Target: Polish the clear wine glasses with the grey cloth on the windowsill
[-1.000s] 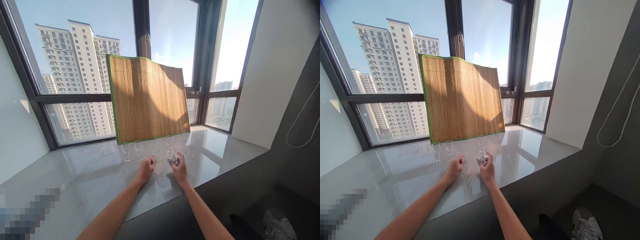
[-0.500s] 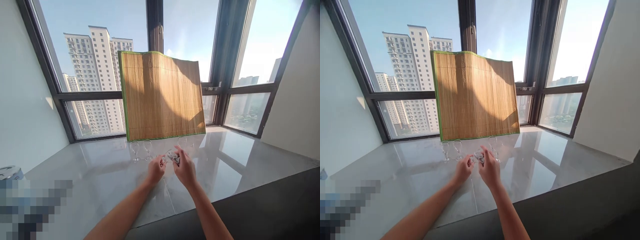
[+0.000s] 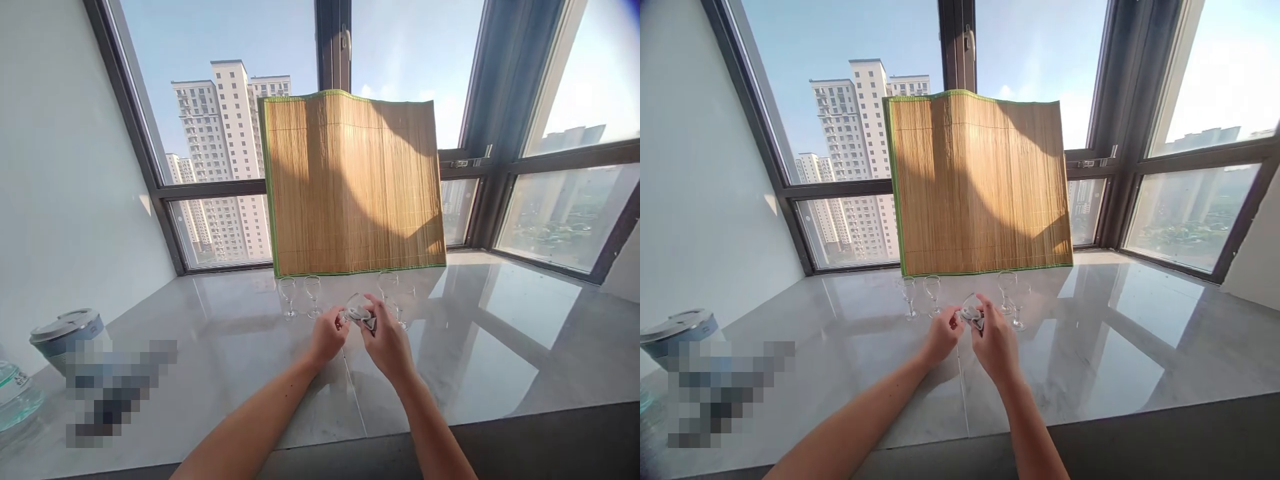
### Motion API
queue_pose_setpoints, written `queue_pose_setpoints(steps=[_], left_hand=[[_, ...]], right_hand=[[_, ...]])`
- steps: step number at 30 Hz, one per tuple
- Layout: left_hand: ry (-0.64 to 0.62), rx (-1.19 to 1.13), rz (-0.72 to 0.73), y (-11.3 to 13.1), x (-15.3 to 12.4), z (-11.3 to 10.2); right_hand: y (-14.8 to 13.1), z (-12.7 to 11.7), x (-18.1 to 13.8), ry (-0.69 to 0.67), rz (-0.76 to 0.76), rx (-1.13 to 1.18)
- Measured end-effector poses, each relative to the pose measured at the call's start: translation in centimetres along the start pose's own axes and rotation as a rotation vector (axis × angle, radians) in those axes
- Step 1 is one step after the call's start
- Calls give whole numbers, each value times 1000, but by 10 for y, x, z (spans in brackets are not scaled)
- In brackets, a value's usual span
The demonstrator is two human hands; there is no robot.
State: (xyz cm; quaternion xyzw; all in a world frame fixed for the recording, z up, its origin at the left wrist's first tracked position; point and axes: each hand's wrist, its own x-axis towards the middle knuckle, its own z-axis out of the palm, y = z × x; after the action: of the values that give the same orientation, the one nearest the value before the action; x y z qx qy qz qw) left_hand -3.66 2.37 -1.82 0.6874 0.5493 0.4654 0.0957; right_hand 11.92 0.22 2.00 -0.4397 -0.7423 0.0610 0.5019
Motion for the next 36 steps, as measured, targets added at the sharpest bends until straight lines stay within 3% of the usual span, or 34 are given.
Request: queue_pose_setpoints(steps=[7, 12, 20, 25, 30, 32, 36], left_hand=[[-115, 143, 163, 10, 0, 1], [-61, 126, 179, 2, 1, -2], [-74, 33, 105, -1, 2, 5], [-148, 28, 159, 6, -1, 3], [-10, 174, 157, 7, -3, -8], [7, 170, 133, 6, -3, -10], [10, -13, 7, 3, 0, -8]], right_hand=[[-1, -13, 17, -23, -78, -57], [25, -15, 6, 174, 94, 7], [27, -18, 0, 162, 257, 63], [18, -33, 4, -74, 259, 375], [3, -48, 10, -238, 273, 708], [-2, -48, 11, -192, 295, 811], [-1, -35, 11, 121, 322, 723]])
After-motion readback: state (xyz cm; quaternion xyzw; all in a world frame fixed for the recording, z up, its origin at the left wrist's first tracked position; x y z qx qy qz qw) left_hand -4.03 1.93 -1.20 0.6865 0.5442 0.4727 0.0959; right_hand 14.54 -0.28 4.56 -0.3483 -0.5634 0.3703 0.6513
